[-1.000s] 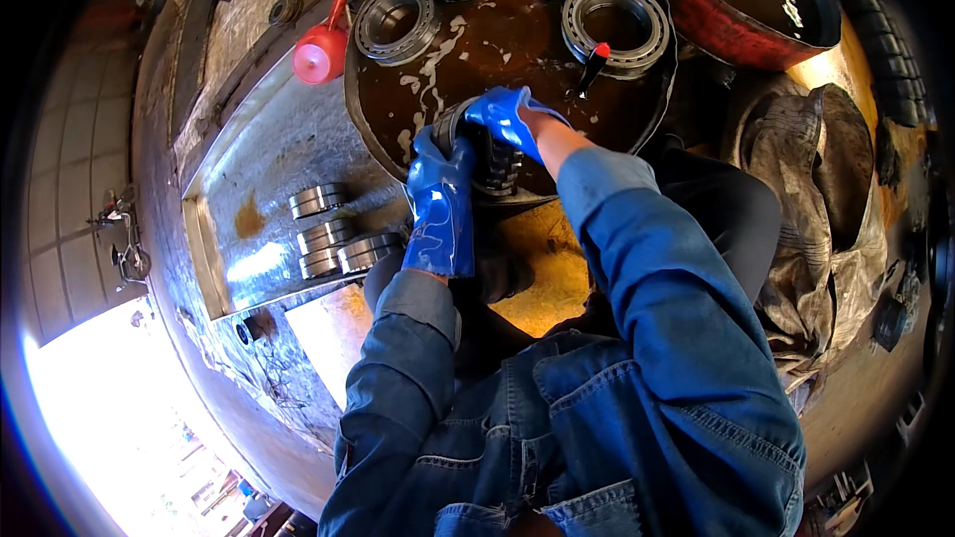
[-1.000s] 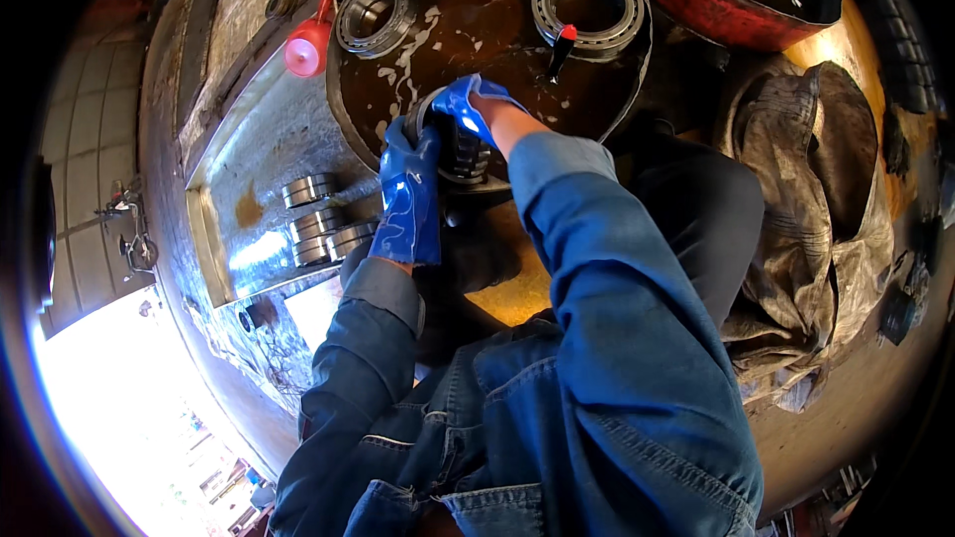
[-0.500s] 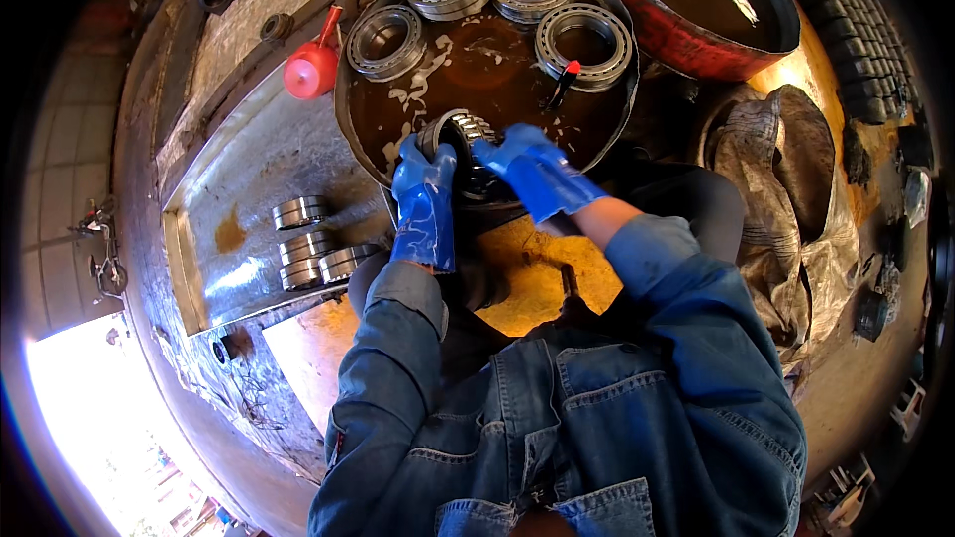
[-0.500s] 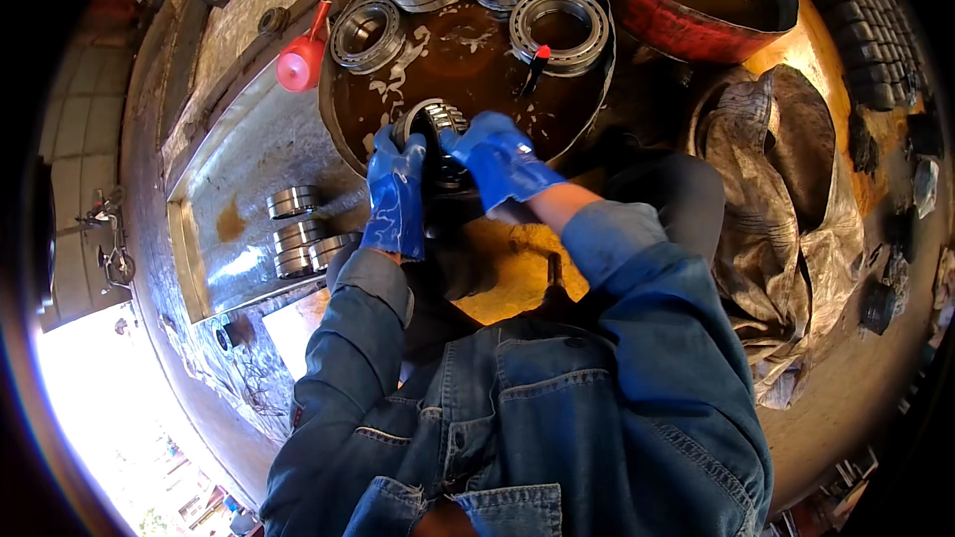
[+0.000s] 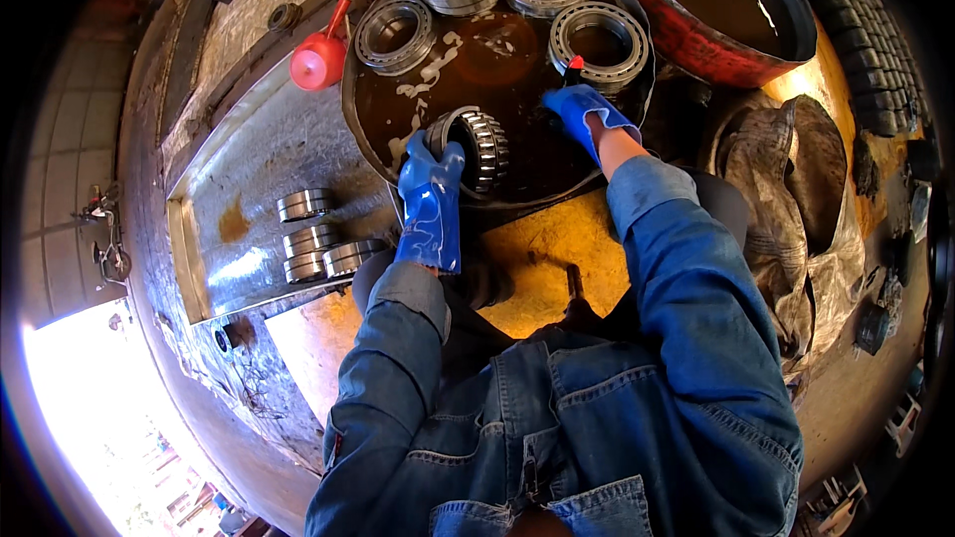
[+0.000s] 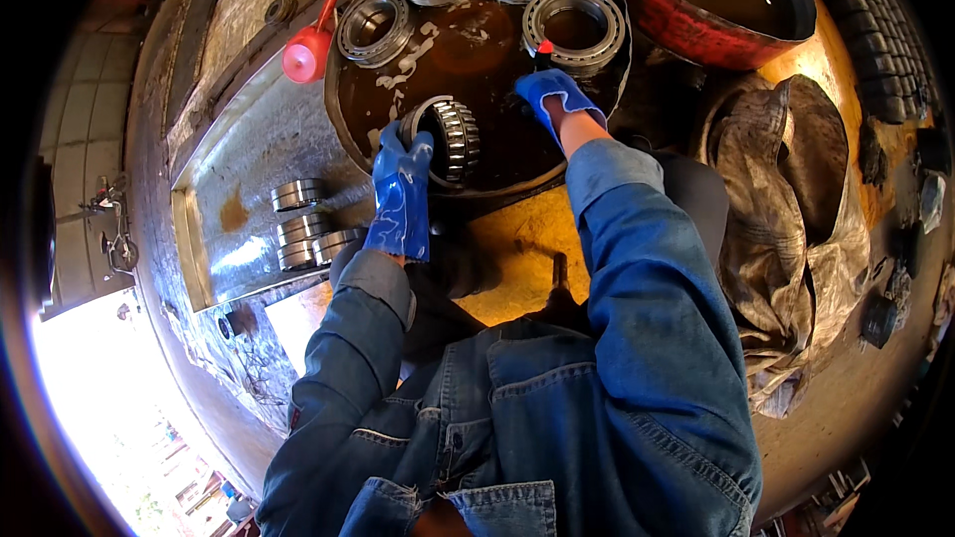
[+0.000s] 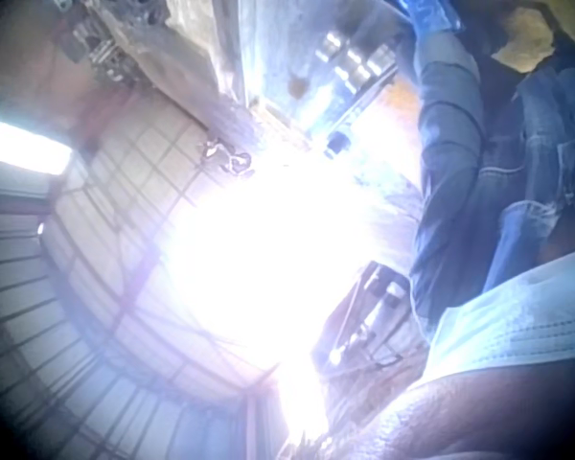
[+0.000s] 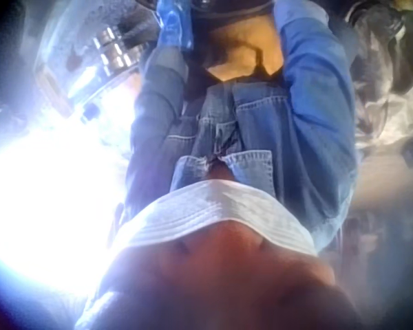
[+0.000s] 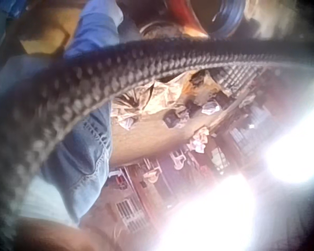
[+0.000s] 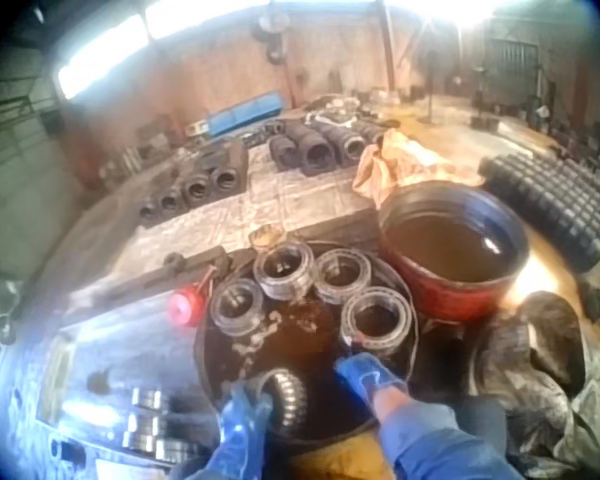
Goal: The person scrubs a metal bearing with a red-handled brush while holding it over a container of dark liquid. They repeatedly dip the bearing into the liquid and scrub it, then place the cleaned bearing onto a metal tray alongside other bearings.
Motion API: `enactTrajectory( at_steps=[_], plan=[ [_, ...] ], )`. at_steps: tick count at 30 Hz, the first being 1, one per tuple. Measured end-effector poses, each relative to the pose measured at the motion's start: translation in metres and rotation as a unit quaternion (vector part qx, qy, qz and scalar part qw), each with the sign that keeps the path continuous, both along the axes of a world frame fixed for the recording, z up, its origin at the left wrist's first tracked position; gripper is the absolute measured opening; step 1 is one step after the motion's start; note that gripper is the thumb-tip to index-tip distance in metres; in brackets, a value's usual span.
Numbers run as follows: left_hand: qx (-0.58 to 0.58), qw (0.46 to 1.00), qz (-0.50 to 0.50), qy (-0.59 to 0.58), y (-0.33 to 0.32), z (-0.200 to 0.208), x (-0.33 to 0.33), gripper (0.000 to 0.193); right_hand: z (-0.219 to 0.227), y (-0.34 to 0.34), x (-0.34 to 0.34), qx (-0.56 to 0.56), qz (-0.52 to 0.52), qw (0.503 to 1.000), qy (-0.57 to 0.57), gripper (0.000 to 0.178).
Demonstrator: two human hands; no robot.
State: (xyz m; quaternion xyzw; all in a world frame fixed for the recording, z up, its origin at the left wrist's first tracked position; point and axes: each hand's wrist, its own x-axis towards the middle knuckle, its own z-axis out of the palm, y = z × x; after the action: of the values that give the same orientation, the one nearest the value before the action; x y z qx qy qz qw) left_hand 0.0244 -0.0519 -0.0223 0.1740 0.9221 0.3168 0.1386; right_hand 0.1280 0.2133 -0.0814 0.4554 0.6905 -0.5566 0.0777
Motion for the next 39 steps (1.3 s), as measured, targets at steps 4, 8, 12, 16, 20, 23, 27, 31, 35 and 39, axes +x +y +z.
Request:
enactTrajectory(
  at_steps=[4,8,12,16,20,23,27,31,35,39],
  plan=[
    [-0.013,1.0,0.004,-0.005,-0.001,-0.006,-0.004,0.074,0.089,-0.015,0.024,-0.067,0.031,0.996,0.057,0.036],
    [0.035,0.999,-0.005,-0.014,0.004,0.01,0.004,0.073,0.108,-0.032,0.018,-0.143,-0.023,0.977,0.155,0.037],
    [0.029,1.0,-0.01,-0.006,0.007,0.008,0.003,0.072,0.085,-0.067,0.015,-0.18,-0.044,0.951,0.246,0.035],
    [0.053,0.998,-0.002,-0.026,0.005,0.009,0.002,0.071,0.049,-0.059,0.026,-0.096,0.057,0.977,0.183,0.036],
    [0.079,0.996,-0.007,-0.033,-0.003,-0.008,-0.005,0.071,0.048,-0.04,0.031,-0.038,0.031,0.989,0.141,0.035],
    [0.052,0.999,-0.007,-0.013,0.003,-0.001,0.002,0.068,0.056,-0.041,0.012,-0.121,0.02,0.975,0.187,0.037],
    [0.028,0.999,-0.021,-0.001,0.009,0.004,0.002,0.063,0.065,-0.058,-0.001,-0.095,0.089,0.977,0.168,0.039],
    [0.061,0.998,-0.016,-0.031,0.008,0.013,0.007,0.062,0.045,-0.028,-0.001,-0.037,0.0,0.996,0.081,0.046],
    [0.045,0.999,-0.019,-0.021,0.009,0.005,0.001,0.064,0.034,-0.039,-0.009,-0.21,-0.084,0.949,0.218,0.049],
    [0.01,0.998,-0.028,-0.059,0.007,-0.009,-0.021,0.066,0.063,-0.042,-0.005,-0.182,-0.053,0.975,0.12,0.053]
  ],
)
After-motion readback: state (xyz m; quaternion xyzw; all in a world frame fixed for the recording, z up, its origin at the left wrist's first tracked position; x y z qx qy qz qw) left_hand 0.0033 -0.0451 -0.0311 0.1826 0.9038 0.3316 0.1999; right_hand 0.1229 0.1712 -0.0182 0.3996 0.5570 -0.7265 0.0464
